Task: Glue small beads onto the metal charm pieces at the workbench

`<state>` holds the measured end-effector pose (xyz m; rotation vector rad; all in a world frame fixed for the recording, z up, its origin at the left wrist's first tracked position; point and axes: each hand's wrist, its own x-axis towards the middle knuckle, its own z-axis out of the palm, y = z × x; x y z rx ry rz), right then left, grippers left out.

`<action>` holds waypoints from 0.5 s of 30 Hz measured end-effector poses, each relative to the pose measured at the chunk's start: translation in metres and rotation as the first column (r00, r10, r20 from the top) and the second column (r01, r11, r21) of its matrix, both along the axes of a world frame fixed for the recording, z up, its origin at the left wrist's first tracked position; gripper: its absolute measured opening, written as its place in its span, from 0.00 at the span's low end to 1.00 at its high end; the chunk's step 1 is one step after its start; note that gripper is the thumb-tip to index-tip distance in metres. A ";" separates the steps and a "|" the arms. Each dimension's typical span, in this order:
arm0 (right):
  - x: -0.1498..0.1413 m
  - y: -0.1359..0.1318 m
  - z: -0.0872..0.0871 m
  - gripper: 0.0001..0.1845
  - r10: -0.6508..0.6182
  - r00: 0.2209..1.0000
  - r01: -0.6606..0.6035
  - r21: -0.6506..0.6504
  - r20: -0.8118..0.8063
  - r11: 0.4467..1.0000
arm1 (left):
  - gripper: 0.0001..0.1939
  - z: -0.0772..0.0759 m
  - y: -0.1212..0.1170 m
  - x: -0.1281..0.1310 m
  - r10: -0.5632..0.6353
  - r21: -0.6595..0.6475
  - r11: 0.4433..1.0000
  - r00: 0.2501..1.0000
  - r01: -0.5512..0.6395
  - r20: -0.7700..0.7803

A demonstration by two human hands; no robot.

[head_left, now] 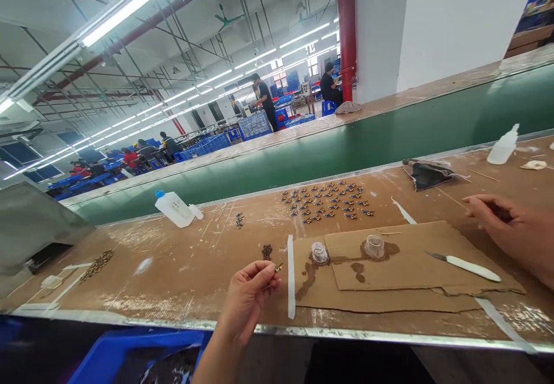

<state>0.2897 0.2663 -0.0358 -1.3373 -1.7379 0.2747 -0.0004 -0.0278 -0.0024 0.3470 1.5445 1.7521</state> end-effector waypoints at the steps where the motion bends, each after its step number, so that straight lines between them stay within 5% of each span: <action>1: -0.002 -0.004 0.005 0.37 -0.006 1.000 0.006 -0.038 0.001 0.999 | 0.14 -0.002 -0.003 -0.003 0.015 -0.024 1.000 0.996 -0.017 -0.084; 7: -0.008 -0.013 0.018 0.38 -0.032 0.999 0.029 -0.157 -0.018 0.987 | 0.11 -0.005 -0.017 -0.015 -0.016 -0.221 0.962 0.773 -0.161 -0.634; 15: -0.010 -0.015 0.017 0.36 -0.014 0.999 0.007 -0.132 -0.053 0.991 | 0.12 -0.025 -0.021 -0.025 -0.110 -0.299 0.938 0.665 -0.177 -0.739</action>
